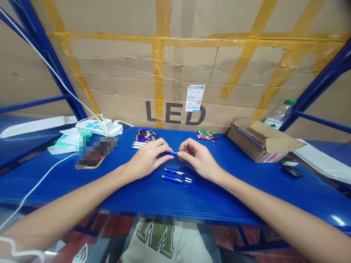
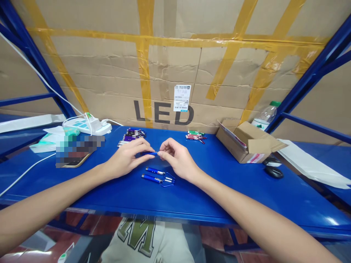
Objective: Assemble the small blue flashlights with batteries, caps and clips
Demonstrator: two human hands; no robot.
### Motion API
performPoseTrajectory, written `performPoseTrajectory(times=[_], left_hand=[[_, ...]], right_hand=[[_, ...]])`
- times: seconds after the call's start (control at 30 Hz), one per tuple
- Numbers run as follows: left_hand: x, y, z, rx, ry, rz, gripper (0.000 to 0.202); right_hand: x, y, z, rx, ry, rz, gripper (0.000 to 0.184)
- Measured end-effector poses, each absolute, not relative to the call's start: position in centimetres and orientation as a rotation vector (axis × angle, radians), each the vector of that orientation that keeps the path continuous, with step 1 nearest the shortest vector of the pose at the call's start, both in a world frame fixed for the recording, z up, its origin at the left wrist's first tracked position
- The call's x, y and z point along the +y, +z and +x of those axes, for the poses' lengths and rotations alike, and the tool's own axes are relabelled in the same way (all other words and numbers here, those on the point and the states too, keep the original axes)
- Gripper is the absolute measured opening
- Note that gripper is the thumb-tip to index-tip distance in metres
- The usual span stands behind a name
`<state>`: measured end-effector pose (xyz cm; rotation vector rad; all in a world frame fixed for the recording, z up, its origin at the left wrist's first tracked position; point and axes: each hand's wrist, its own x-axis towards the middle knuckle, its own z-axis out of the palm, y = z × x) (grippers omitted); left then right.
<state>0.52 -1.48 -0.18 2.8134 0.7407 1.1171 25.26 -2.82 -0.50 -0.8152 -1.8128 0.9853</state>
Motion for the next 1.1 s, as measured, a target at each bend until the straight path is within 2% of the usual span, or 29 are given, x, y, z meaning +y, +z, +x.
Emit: performPoseTrajectory(times=[0.13,0.27,0.6,0.73,0.93,1.1], left_hand=[[-1.6,-0.4,0.6,0.869,1.035,2.813,0.025],[-1.6,-0.4,0.6,0.929,0.974,2.744,0.024],[-1.6,-0.1,0.4,0.759,0.998,2.757,0.020],[-1.6,-0.1,0.3,0.719,1.045,2.756,0.020],[-1.6,0.2,0.3,0.622,1.074,2.816,0.020],[-1.9,0.4,0.3,0.534,1.109,2.899,0.019]], right_hand=[[-3.2,-0.1,25.3,-1.920,0.758,-0.834,0.011],[-3.1,-0.1,25.4,-1.966,0.713,-0.805,0.004],[-3.4,0.1,26.3,-2.232,0.399,-0.720,0.008],[-3.3,0.0,26.0,-2.070,0.691,-0.742,0.009],[-2.5,-0.3,25.7,-1.648,1.452,-0.772,0.036],[-2.3,0.0,26.0,-1.420,1.815,-0.782,0.041]])
